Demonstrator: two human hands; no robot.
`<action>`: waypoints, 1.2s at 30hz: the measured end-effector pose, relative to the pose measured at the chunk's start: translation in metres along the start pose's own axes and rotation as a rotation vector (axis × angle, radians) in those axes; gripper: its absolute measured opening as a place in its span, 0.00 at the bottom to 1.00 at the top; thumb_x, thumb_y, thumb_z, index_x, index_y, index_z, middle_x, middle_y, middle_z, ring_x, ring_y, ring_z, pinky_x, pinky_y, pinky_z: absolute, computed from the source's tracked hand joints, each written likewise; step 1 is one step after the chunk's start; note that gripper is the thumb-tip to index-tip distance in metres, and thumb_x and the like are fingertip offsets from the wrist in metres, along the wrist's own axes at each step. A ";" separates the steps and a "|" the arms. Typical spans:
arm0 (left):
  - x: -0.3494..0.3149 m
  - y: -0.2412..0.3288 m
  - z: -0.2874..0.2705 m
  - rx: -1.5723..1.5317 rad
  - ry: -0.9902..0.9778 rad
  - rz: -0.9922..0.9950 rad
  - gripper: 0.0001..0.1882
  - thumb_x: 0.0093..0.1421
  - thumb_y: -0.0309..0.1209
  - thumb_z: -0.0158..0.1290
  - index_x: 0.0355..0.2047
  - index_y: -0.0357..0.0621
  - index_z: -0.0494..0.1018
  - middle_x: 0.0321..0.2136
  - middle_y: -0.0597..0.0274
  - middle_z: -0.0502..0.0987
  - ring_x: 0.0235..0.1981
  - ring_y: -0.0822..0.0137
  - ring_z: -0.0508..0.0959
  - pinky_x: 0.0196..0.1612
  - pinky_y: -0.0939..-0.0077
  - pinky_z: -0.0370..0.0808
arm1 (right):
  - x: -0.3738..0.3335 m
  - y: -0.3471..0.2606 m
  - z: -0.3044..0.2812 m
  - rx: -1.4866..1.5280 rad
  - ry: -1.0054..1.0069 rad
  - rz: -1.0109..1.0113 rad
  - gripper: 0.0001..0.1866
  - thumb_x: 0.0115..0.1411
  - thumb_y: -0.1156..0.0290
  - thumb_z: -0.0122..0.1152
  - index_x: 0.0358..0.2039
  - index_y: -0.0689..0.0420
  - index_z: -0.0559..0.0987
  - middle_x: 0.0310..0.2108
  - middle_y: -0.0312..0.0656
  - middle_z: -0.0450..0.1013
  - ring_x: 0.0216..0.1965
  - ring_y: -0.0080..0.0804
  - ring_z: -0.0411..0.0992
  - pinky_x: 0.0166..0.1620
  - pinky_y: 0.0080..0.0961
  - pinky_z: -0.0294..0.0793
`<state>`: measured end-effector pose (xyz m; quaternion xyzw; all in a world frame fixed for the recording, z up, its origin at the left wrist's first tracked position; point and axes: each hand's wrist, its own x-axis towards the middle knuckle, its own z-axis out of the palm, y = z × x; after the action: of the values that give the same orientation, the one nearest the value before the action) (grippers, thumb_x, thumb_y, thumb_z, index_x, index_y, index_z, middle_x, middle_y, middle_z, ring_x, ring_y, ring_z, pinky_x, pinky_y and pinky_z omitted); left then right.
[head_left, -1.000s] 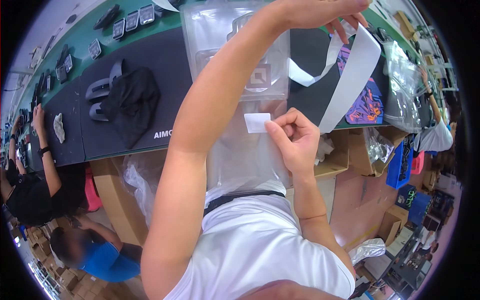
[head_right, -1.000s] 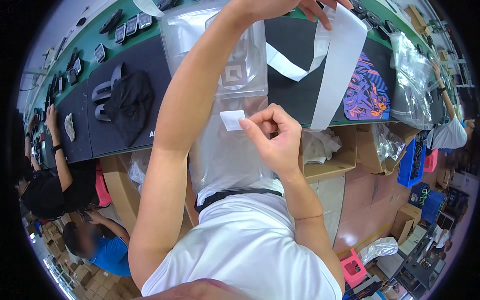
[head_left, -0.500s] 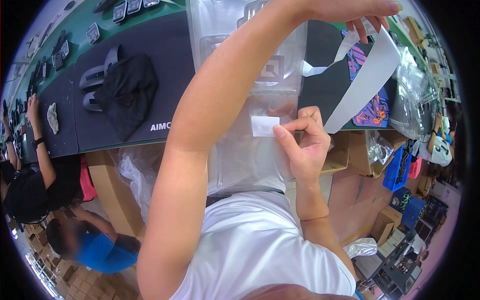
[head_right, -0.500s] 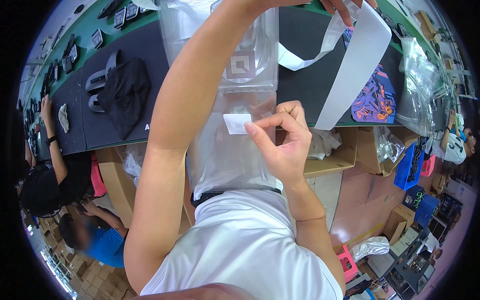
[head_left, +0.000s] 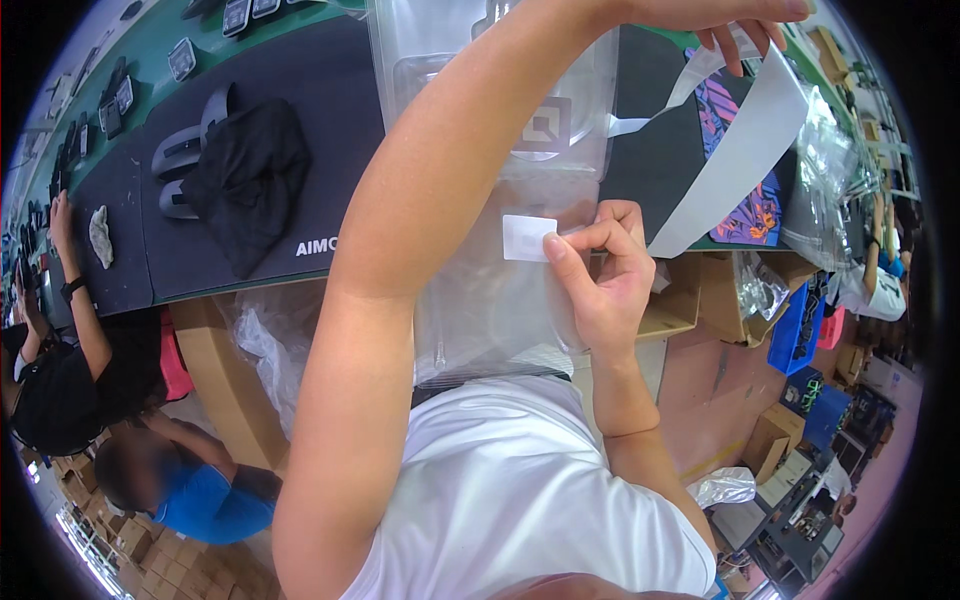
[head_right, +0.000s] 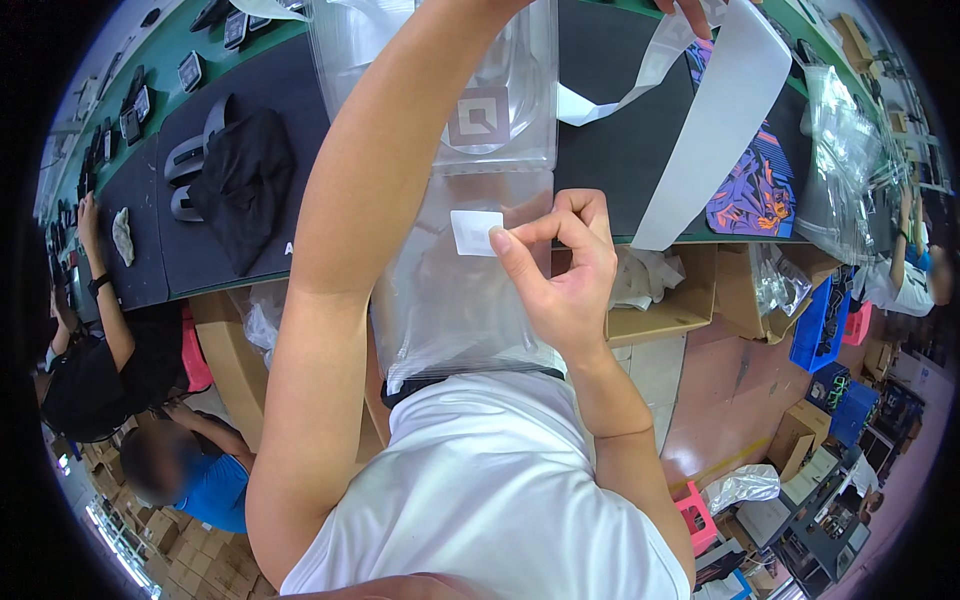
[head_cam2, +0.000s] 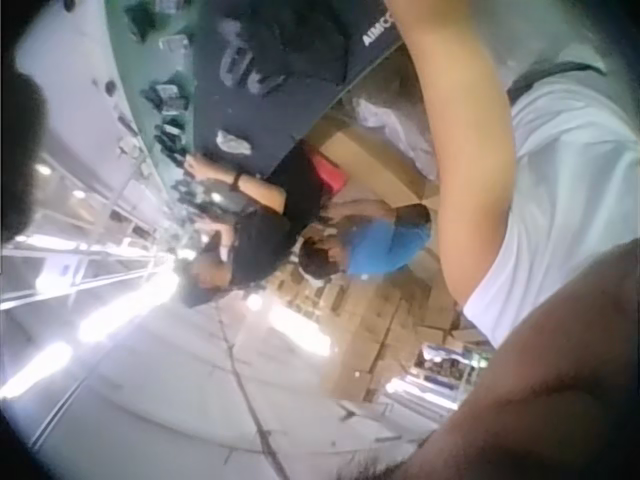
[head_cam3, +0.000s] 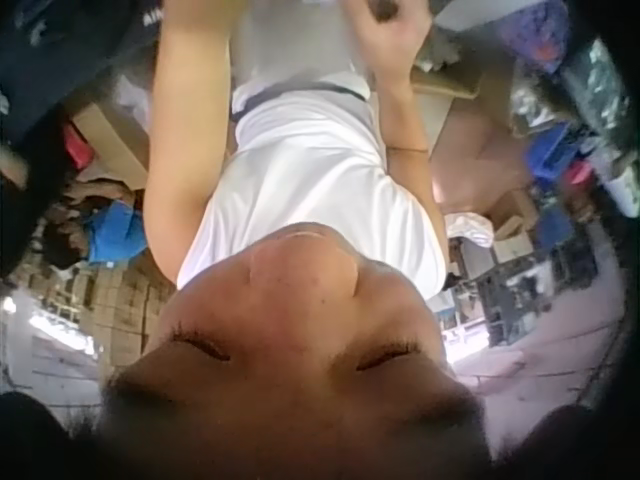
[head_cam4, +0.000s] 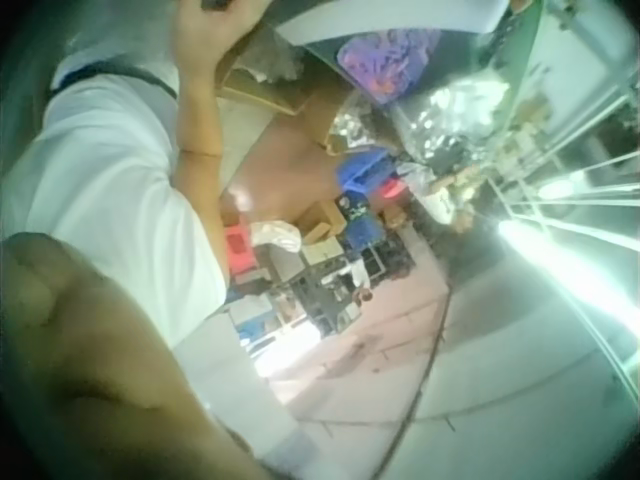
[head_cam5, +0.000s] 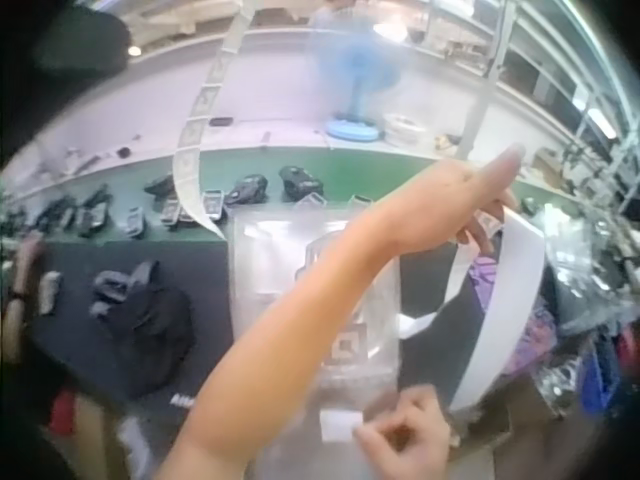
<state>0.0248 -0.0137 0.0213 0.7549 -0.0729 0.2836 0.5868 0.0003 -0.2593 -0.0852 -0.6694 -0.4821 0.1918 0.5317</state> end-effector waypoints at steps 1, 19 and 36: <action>-0.007 0.004 -0.002 -0.004 0.000 -0.001 0.50 0.62 0.71 0.36 0.45 0.26 0.76 0.41 0.42 0.80 0.32 0.59 0.84 0.38 0.70 0.78 | 0.000 0.001 -0.001 0.005 0.007 0.018 0.09 0.49 0.71 0.75 0.24 0.58 0.81 0.35 0.37 0.62 0.36 0.27 0.61 0.37 0.21 0.63; -0.018 0.012 -0.002 0.023 -0.018 0.236 0.52 0.60 0.73 0.37 0.45 0.27 0.77 0.40 0.44 0.80 0.29 0.62 0.83 0.39 0.72 0.76 | 0.002 -0.007 0.003 -0.323 0.066 -0.204 0.16 0.47 0.78 0.72 0.37 0.57 0.79 0.39 0.44 0.68 0.35 0.34 0.69 0.38 0.28 0.69; 0.001 -0.001 0.013 0.096 -0.031 -0.155 0.41 0.61 0.68 0.42 0.44 0.39 0.81 0.43 0.54 0.83 0.36 0.64 0.85 0.51 0.68 0.76 | 0.022 -0.049 -0.054 -0.655 -1.122 -0.464 0.47 0.51 0.40 0.65 0.65 0.55 0.67 0.69 0.50 0.55 0.70 0.51 0.53 0.68 0.54 0.49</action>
<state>0.0306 -0.0257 0.0193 0.7900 -0.0097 0.2287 0.5688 0.0309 -0.2709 -0.0164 -0.4747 -0.8482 0.2350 -0.0003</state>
